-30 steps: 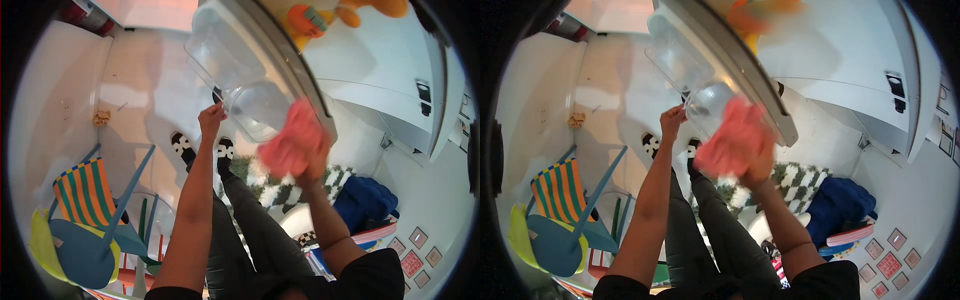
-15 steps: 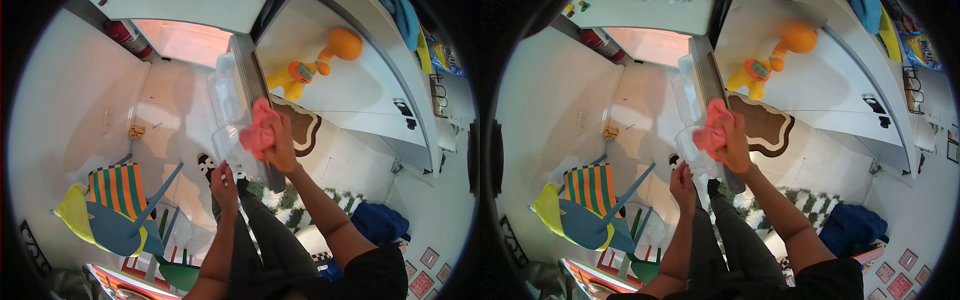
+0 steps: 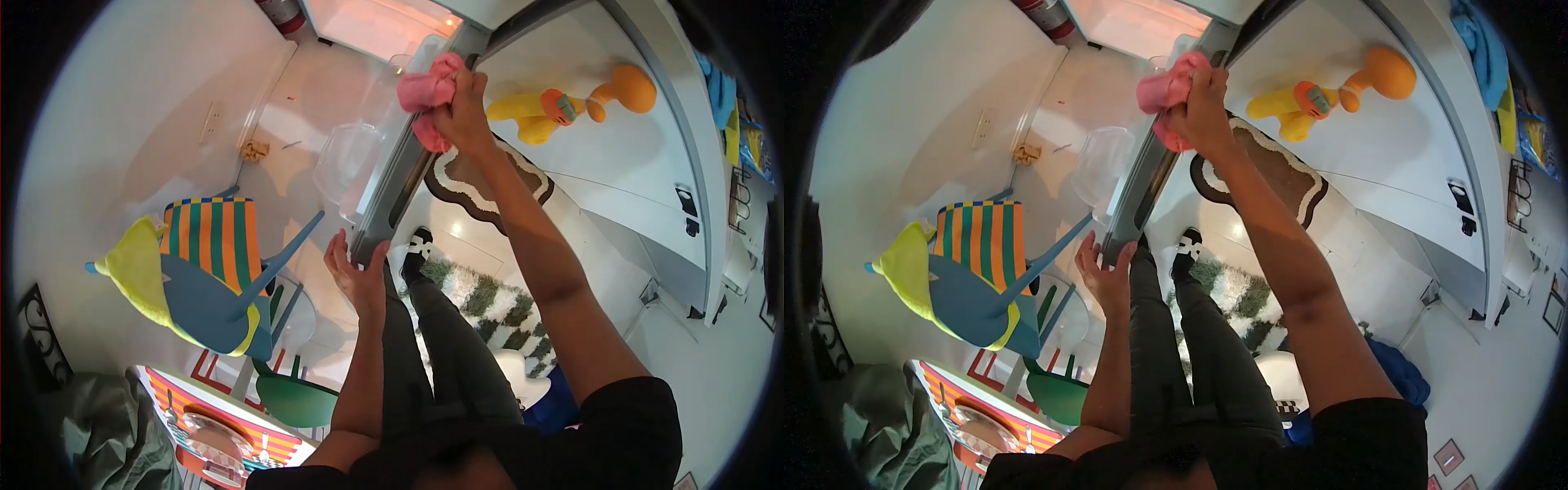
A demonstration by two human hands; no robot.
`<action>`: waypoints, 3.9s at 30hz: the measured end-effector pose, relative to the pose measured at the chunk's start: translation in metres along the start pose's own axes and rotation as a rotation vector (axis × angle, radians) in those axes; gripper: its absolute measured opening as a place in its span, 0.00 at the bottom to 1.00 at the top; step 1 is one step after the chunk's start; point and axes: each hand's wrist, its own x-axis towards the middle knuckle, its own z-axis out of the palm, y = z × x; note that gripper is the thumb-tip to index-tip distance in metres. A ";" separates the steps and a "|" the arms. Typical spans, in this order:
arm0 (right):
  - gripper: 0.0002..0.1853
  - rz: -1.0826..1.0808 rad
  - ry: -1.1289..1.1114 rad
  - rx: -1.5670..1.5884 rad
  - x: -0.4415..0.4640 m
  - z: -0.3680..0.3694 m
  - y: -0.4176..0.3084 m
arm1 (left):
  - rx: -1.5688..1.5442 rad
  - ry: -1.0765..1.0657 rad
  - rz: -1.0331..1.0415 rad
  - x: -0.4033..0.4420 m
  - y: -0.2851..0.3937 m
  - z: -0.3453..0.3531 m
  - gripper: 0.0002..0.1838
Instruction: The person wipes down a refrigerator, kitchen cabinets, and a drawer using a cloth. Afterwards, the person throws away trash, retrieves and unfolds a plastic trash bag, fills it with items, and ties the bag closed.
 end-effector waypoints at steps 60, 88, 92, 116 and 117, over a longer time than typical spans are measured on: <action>0.15 0.209 -0.992 0.018 0.072 0.447 0.192 | 0.893 0.234 -0.228 0.547 -0.362 0.037 0.24; 0.15 0.518 -0.675 0.107 0.006 0.274 0.094 | -0.870 -0.251 -0.506 0.337 -0.185 0.149 0.19; 0.13 0.533 -0.639 0.096 0.020 0.161 0.021 | -0.875 -0.360 -0.392 0.272 -0.075 0.139 0.14; 0.23 -0.646 0.038 -0.675 0.171 0.210 0.114 | -1.049 -0.396 -0.532 0.277 -0.074 0.181 0.15; 0.23 -0.594 -0.024 -0.617 0.187 0.223 0.096 | -1.081 -0.431 -0.558 0.281 -0.071 0.178 0.15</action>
